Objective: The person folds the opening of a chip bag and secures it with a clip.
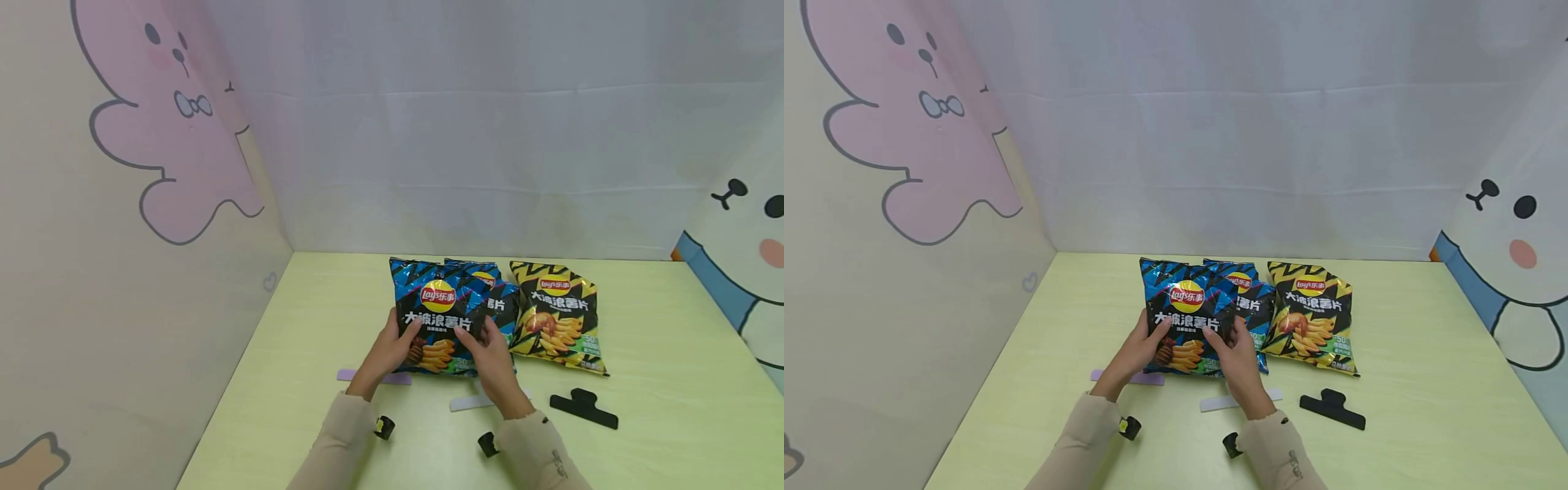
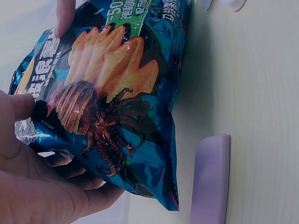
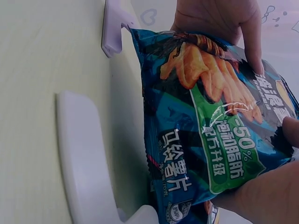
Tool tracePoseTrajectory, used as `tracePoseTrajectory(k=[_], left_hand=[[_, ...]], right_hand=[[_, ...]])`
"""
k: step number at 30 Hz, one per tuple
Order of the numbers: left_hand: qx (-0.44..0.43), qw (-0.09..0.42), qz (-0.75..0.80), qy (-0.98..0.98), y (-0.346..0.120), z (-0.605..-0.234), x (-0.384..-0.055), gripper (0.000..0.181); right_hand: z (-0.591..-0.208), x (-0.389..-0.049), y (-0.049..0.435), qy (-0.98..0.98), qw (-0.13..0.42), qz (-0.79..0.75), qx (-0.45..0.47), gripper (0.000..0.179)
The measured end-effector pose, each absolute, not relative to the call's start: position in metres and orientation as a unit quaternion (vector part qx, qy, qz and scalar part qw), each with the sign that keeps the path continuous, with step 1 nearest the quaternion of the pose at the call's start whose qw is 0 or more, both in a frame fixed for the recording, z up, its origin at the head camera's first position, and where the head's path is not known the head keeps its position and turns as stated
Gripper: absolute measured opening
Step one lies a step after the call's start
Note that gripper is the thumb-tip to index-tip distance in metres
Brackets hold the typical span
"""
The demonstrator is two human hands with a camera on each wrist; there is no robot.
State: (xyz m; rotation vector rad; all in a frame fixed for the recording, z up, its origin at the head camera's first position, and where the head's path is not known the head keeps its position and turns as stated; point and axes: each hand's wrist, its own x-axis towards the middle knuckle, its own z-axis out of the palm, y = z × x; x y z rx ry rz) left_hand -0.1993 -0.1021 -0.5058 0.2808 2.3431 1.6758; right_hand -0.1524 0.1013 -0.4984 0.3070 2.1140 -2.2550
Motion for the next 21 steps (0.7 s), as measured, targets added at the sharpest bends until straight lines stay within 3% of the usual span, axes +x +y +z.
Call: tracePoseTrajectory(k=[9, 15, 21], left_hand=[[0.106, 0.134, 0.580, 0.797, -0.105, -0.506, -0.196, 0.074], [0.110, 0.141, 0.579, 0.795, -0.106, -0.506, -0.197, 0.078], [0.105, 0.094, 0.568, 0.811, -0.108, -0.485, -0.214, 0.087]], right_hand=[[-0.500, -0.148, 0.102, 0.680, 0.022, -0.727, 0.092, 0.084], [-0.503, -0.149, 0.104, 0.678, 0.025, -0.728, 0.097, 0.080], [-0.503, -0.151, 0.105, 0.677, 0.023, -0.729, 0.093, 0.069]])
